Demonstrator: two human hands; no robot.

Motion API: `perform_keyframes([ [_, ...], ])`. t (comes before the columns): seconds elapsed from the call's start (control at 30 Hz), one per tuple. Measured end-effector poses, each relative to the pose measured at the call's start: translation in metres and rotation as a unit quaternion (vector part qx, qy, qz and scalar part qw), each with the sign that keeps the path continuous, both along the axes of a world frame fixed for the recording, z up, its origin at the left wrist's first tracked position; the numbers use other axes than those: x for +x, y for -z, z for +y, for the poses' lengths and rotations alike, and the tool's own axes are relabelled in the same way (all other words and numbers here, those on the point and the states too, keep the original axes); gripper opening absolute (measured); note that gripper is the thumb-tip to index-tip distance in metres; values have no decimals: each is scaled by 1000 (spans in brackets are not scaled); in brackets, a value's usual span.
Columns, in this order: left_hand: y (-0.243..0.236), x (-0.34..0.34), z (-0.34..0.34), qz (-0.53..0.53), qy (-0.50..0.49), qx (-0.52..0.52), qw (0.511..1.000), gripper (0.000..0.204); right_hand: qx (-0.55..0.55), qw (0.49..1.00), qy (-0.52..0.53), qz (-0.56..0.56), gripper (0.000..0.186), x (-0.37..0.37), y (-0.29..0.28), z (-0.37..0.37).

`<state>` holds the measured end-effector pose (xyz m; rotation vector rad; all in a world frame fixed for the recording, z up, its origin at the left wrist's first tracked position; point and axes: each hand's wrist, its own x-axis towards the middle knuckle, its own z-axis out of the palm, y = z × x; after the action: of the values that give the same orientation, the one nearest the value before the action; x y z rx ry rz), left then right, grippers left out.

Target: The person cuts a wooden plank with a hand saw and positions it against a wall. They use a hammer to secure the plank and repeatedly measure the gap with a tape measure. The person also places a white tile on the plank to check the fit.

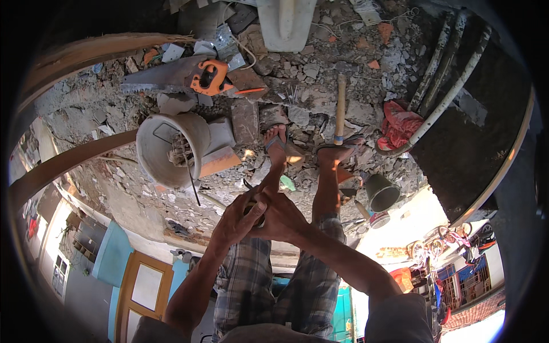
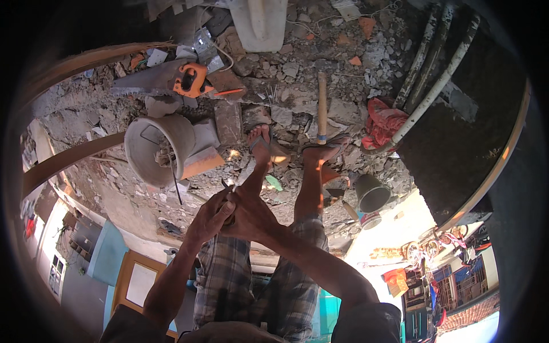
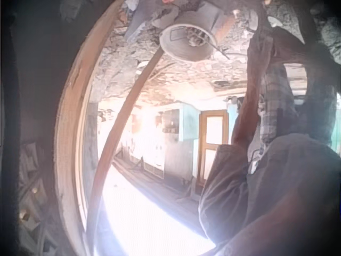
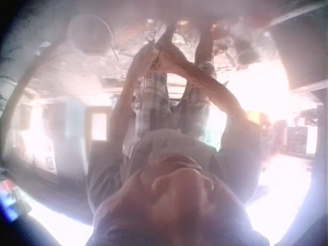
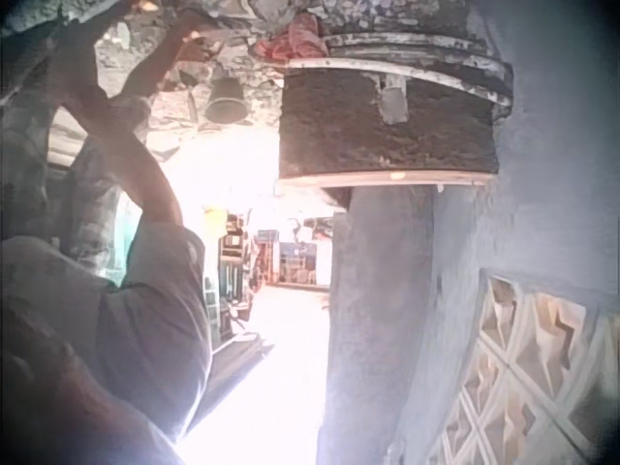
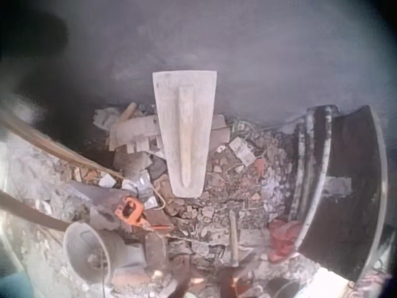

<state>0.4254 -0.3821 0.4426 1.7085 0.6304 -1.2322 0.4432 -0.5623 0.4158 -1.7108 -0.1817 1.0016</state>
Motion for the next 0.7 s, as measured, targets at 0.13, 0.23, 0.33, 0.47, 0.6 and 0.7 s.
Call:
perform_keyframes([
  [0.13, -25, -5, -20, 202, 10, -111, 973, 53, 28, 988, 86, 126, 66, -44, -41, -49],
  [0.23, -34, -6, -42, 222, 96, -127, 962, 48, 54, 986, 86, 134, 53, -68, -55, -94],
  [0.33, -48, 21, -49, 154, 217, -97, 959, 45, 27, 967, 115, 224, 40, -35, -118, -183],
  [0.47, -54, 59, -29, 172, 211, -30, 962, 35, -10, 925, 320, 203, 35, -39, -185, -374],
  [0.6, -85, 99, -49, 137, 330, 30, 933, 30, 56, 643, 758, 91, 43, -91, -242, -600],
  [0.7, -99, 128, -97, 72, 404, 7, 912, 29, 61, 531, 845, -4, 45, -111, -227, -683],
])
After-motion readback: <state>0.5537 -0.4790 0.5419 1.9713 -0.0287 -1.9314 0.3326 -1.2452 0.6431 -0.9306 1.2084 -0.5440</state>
